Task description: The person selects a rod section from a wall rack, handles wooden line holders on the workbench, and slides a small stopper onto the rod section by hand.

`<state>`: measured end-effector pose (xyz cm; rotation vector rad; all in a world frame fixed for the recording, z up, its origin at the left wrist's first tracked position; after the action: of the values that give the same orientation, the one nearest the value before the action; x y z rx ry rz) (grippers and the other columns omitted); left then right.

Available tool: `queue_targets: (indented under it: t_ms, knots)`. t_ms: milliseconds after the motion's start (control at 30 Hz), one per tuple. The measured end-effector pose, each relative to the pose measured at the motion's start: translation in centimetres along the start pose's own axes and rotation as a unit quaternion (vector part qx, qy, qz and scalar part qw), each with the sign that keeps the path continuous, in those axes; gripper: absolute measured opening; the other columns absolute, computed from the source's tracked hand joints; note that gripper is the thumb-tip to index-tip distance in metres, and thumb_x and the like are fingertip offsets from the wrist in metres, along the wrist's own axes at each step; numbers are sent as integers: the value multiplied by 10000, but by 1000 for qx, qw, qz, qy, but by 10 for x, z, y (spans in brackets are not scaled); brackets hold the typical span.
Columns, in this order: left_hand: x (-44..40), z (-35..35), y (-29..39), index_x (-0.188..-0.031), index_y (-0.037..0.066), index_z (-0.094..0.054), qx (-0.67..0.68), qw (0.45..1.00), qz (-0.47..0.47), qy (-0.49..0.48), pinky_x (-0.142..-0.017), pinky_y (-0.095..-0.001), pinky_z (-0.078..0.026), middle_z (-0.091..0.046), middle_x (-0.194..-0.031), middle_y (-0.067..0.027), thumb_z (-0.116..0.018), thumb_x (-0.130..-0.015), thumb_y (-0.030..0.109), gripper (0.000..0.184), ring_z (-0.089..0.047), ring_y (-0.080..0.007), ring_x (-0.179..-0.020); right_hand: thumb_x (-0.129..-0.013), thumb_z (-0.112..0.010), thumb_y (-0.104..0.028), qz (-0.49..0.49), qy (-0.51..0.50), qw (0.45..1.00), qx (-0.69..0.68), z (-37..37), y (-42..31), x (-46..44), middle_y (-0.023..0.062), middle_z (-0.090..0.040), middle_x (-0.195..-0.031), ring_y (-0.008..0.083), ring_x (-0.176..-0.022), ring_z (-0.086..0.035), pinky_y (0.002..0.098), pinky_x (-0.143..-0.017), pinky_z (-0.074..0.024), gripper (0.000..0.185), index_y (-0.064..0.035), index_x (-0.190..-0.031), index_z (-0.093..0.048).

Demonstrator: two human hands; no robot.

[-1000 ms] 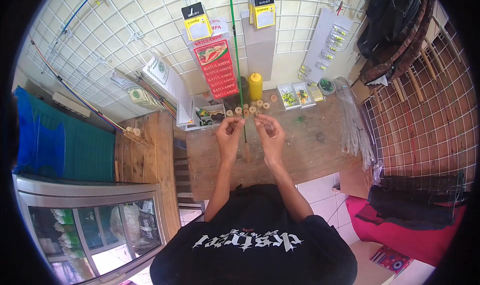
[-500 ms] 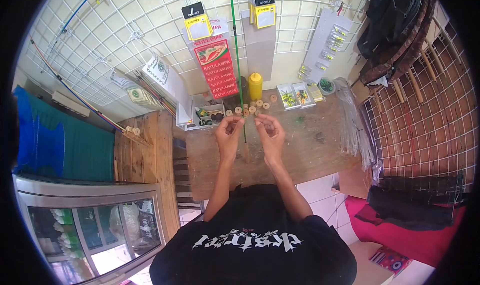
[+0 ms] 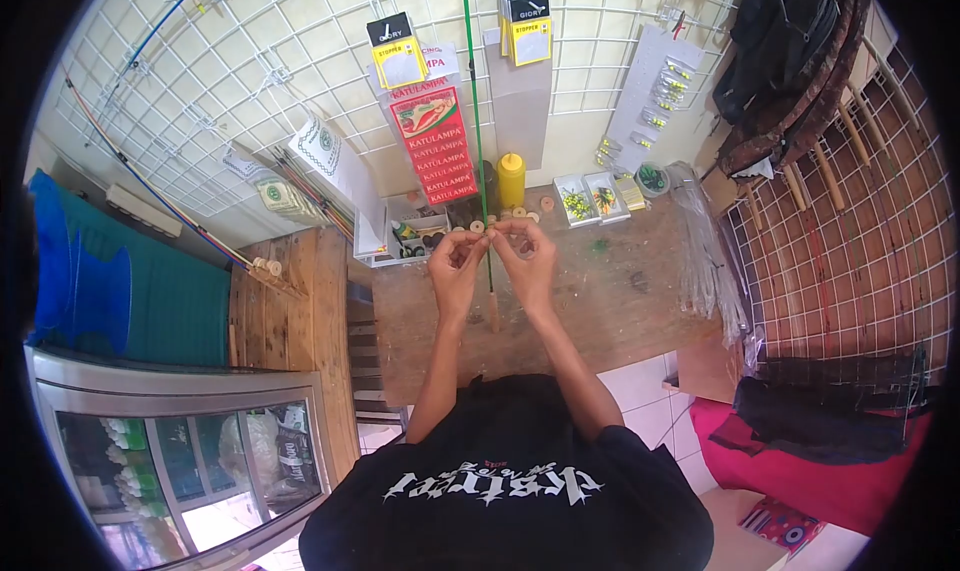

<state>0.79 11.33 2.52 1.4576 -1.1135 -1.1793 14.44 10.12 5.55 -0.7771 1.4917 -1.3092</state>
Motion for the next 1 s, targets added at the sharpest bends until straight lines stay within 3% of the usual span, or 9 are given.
queue_targets:
  t_ms: [467, 567, 1000]
  knots:
    - [-8, 0, 18, -986, 35, -640, -77, 995, -69, 3, -532, -170, -324, -636, -790, 30, -715, -803, -5, 201, -410, -5, -613, -800, -733, -100, 19, -45, 998, 26, -10, 0, -12, -45, -615, -736, 7, -598, -446, 187, -533, -352, 145, -10, -898, -676]
    - [-7, -2, 34, -995, 39, -641, -105, 989, -103, -4, -527, -179, -321, -641, -776, 33, -723, -787, -10, 229, -394, -13, -607, -803, -732, -124, 1, -64, 998, 28, -9, 6, -13, -6, -652, -762, 52, -629, -492, 224, -567, -397, 163, -21, -922, -691]
    - [-11, -2, 41, -1040, 48, -644, -128, 984, -122, -33, -511, -187, -314, -652, -754, 23, -733, -774, -7, 287, -391, -15, -594, -851, -683, -47, -66, -145, 978, -137, -10, 7, -20, 4, -635, -825, 53, -754, -584, 201, -657, -451, 140, 0, -963, -614]
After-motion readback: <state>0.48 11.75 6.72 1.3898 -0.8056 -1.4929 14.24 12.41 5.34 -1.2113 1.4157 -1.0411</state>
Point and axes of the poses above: each hand's wrist, its own x-axis away from the middle knuckle, its own z-axis out of the back of the hand, y = z × x, the point moved 5 cm from there along -x, towards the middle knuckle
